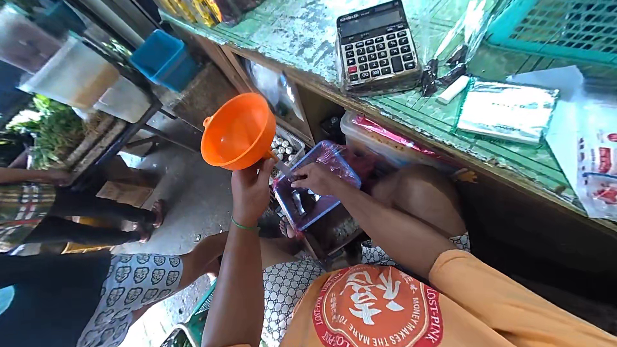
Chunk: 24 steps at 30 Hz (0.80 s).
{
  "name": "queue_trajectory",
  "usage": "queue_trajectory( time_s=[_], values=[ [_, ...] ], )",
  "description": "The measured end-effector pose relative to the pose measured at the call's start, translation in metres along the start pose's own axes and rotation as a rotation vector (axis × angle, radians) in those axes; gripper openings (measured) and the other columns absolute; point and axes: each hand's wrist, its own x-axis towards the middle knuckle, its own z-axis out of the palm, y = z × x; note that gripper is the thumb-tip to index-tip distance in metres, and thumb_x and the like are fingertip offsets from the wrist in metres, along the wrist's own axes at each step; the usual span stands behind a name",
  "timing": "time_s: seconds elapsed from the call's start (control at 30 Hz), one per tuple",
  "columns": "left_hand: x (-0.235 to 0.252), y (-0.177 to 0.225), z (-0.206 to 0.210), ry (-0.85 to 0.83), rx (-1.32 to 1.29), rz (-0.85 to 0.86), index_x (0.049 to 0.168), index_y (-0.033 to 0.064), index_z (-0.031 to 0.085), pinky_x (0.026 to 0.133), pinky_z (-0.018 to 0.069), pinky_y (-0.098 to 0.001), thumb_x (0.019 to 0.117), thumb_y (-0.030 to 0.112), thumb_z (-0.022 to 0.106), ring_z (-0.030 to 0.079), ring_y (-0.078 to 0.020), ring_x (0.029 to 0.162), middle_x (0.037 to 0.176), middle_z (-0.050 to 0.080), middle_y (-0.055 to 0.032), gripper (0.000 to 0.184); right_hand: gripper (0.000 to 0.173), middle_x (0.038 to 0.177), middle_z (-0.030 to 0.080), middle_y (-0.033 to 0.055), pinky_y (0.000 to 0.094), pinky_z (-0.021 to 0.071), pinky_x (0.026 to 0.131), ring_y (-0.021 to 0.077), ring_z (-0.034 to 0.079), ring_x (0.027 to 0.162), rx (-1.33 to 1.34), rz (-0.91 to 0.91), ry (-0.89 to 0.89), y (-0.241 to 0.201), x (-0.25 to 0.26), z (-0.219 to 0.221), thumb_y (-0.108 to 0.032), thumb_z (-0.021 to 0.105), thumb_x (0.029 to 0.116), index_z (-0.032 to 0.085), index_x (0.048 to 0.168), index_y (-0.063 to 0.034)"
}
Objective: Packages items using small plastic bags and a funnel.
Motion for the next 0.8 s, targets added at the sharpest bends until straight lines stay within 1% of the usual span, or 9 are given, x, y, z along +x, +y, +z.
queue_trajectory(
  time_s=[0.07,0.13,0.2,0.3,0.37,0.4,0.5,0.67,0.8],
  values=[
    [-0.003,-0.007,-0.005,0.019,-0.018,-0.027,0.125,0.0020,0.059,0.092,0.0588,-0.0341,0.0984,0.005,0.065,0.069,-0.0134,0.099,0.111,0.070,-0.0045,0.027,0.035,0.106,0.074,0.0128,0.0532,0.0541,0.094,0.0268,0.070,0.099,-0.075,-0.004,-0.028,-0.006,-0.004,-0.010,-0.029,0.073,0.0968,0.072,0.128,-0.0132],
    [-0.012,-0.020,-0.012,0.016,-0.027,-0.051,0.126,0.0022,0.057,0.093,0.0586,-0.0335,0.0986,0.005,0.065,0.069,-0.0131,0.100,0.113,0.069,-0.0044,0.029,0.051,0.097,0.072,0.0161,0.0557,0.0569,0.085,0.0304,0.070,0.087,-0.093,-0.057,0.018,-0.013,-0.011,-0.025,-0.022,0.075,0.0946,0.060,0.142,-0.0108],
    [-0.026,-0.042,-0.014,-0.004,-0.009,-0.091,0.129,-0.0005,0.056,0.094,0.0591,-0.0357,0.0987,0.006,0.066,0.069,-0.0149,0.103,0.116,0.069,-0.0074,0.032,0.054,0.091,0.069,0.0134,0.0481,0.0586,0.076,0.0251,0.067,0.078,0.012,-0.144,0.165,-0.033,-0.023,-0.046,-0.018,0.074,0.0945,0.055,0.145,-0.0082],
    [-0.049,-0.085,-0.008,-0.075,0.071,-0.208,0.128,-0.0029,0.058,0.095,0.0595,-0.0374,0.0991,0.009,0.066,0.070,-0.0151,0.104,0.114,0.071,-0.0106,0.033,0.072,0.097,0.066,0.0062,0.0322,0.0563,0.062,0.0144,0.062,0.071,0.113,-0.318,0.237,-0.064,-0.035,-0.062,-0.020,0.075,0.0894,0.044,0.155,-0.0154],
    [-0.057,-0.113,-0.001,-0.151,0.157,-0.322,0.126,-0.0015,0.061,0.094,0.0596,-0.0399,0.0991,0.012,0.066,0.071,-0.0160,0.101,0.111,0.072,-0.0114,0.031,0.065,0.110,0.069,0.0082,0.0350,0.0579,0.066,0.0161,0.065,0.077,0.002,-0.323,0.208,-0.060,-0.031,-0.050,-0.020,0.078,0.0887,0.053,0.149,-0.0157],
    [-0.059,-0.127,0.003,-0.193,0.204,-0.383,0.125,-0.0019,0.061,0.094,0.0594,-0.0417,0.0990,0.012,0.066,0.071,-0.0175,0.100,0.109,0.072,-0.0128,0.030,0.052,0.117,0.070,0.0086,0.0392,0.0600,0.076,0.0180,0.068,0.087,-0.063,-0.279,0.191,-0.048,-0.025,-0.040,-0.020,0.079,0.0902,0.062,0.139,-0.0144],
    [-0.068,-0.181,0.014,-0.314,0.262,-0.607,0.123,-0.0018,0.063,0.093,0.0574,-0.0493,0.1008,0.013,0.063,0.071,-0.0256,0.098,0.109,0.071,-0.0174,0.027,0.025,0.103,0.073,0.0089,0.0486,0.0608,0.082,0.0214,0.072,0.089,-0.123,-0.094,0.184,0.013,0.004,-0.008,-0.026,0.076,0.0941,0.072,0.113,-0.0102],
    [-0.112,-0.272,0.034,-0.346,0.244,-0.835,0.123,0.0001,0.066,0.092,0.0569,-0.0465,0.0939,0.008,0.065,0.070,-0.0248,0.098,0.108,0.072,-0.0158,0.031,0.030,0.105,0.071,0.0156,0.0527,0.0581,0.087,0.0281,0.070,0.092,-0.066,0.270,0.152,0.077,0.025,0.012,-0.028,0.073,0.0970,0.070,0.115,-0.0045],
    [-0.115,-0.268,0.033,-0.311,0.299,-0.909,0.118,0.0040,0.071,0.093,0.0568,-0.0432,0.0950,0.012,0.068,0.071,-0.0209,0.097,0.108,0.073,-0.0123,0.024,0.028,0.105,0.072,0.0174,0.0579,0.0549,0.093,0.0330,0.070,0.099,-0.173,0.433,0.117,0.131,0.027,0.034,-0.029,0.072,0.0971,0.072,0.113,-0.0050]
  ],
)
